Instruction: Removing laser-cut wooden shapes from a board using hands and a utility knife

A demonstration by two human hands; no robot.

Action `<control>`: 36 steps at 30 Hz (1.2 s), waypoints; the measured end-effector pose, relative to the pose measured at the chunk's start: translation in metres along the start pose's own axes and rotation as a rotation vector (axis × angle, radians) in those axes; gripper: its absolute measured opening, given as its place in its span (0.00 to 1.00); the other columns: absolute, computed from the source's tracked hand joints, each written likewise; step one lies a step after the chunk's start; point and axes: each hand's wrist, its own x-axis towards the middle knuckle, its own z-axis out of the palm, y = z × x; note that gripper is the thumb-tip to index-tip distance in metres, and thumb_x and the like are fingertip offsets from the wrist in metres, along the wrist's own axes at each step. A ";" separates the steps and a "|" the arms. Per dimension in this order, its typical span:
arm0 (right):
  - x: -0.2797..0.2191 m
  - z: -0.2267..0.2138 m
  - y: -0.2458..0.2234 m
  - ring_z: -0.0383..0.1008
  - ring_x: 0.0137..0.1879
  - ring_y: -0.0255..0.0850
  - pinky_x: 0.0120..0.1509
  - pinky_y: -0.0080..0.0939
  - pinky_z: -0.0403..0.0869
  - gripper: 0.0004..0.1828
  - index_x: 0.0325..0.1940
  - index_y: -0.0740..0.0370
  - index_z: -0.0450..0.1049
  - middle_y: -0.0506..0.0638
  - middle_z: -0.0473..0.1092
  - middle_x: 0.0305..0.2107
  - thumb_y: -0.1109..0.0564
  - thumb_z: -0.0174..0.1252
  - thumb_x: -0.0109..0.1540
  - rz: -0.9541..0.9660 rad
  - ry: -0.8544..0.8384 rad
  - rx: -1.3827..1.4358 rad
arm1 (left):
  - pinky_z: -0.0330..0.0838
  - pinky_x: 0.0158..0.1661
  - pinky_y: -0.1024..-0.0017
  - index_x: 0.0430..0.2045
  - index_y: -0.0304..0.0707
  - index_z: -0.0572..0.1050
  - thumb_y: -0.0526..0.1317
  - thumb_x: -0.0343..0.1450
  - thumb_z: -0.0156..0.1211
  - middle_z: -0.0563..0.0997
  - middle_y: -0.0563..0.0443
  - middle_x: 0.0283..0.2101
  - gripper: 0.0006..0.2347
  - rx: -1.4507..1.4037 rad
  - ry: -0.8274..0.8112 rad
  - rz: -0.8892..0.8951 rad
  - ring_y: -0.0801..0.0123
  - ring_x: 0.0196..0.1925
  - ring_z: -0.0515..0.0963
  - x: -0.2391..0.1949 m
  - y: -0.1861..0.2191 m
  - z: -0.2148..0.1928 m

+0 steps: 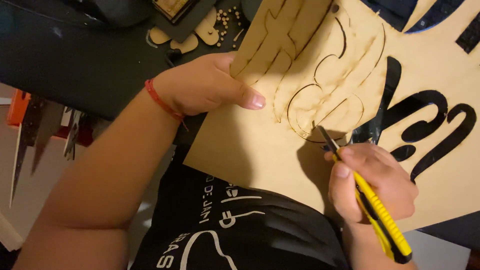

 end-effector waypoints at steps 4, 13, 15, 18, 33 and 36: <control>0.007 0.002 -0.006 0.76 0.29 0.56 0.37 0.51 0.77 0.10 0.34 0.79 0.74 0.63 0.72 0.23 0.65 0.53 0.64 -0.186 -0.041 -0.188 | 0.76 0.55 0.62 0.54 0.33 0.70 0.40 0.59 0.66 0.79 0.47 0.52 0.28 0.053 -0.138 0.159 0.62 0.53 0.80 0.000 -0.002 -0.002; 0.002 0.003 -0.012 0.76 0.30 0.55 0.42 0.51 0.77 0.09 0.36 0.78 0.71 0.65 0.72 0.25 0.64 0.54 0.65 -0.100 0.002 -0.108 | 0.74 0.57 0.62 0.55 0.34 0.69 0.40 0.60 0.65 0.78 0.48 0.54 0.27 0.064 -0.179 0.215 0.63 0.55 0.79 -0.001 -0.004 -0.003; 0.003 0.002 -0.008 0.77 0.30 0.54 0.42 0.50 0.77 0.09 0.37 0.77 0.70 0.65 0.71 0.24 0.63 0.54 0.65 -0.070 0.035 -0.073 | 0.74 0.58 0.61 0.55 0.33 0.69 0.39 0.60 0.65 0.78 0.48 0.54 0.27 0.066 -0.174 0.209 0.62 0.56 0.79 0.001 -0.003 -0.004; 0.008 -0.002 -0.011 0.77 0.31 0.55 0.38 0.49 0.77 0.09 0.35 0.77 0.74 0.63 0.74 0.26 0.65 0.54 0.63 -0.177 -0.052 -0.165 | 0.73 0.59 0.61 0.56 0.34 0.69 0.40 0.60 0.65 0.77 0.48 0.55 0.27 0.086 -0.185 0.214 0.61 0.57 0.78 0.000 -0.001 0.000; 0.028 -0.014 -0.007 0.75 0.34 0.46 0.46 0.44 0.73 0.05 0.40 0.63 0.81 0.56 0.76 0.30 0.63 0.59 0.64 0.032 0.045 -0.289 | 0.69 0.61 0.62 0.58 0.36 0.68 0.44 0.58 0.66 0.77 0.47 0.58 0.31 0.210 -0.053 0.101 0.61 0.59 0.77 -0.002 0.005 0.006; 0.041 -0.019 -0.038 0.76 0.36 0.50 0.43 0.42 0.74 0.11 0.43 0.72 0.80 0.62 0.75 0.31 0.61 0.55 0.65 0.035 0.031 -0.297 | 0.74 0.56 0.61 0.56 0.34 0.71 0.41 0.54 0.67 0.80 0.44 0.53 0.31 0.107 0.040 0.019 0.59 0.54 0.81 -0.007 0.011 0.010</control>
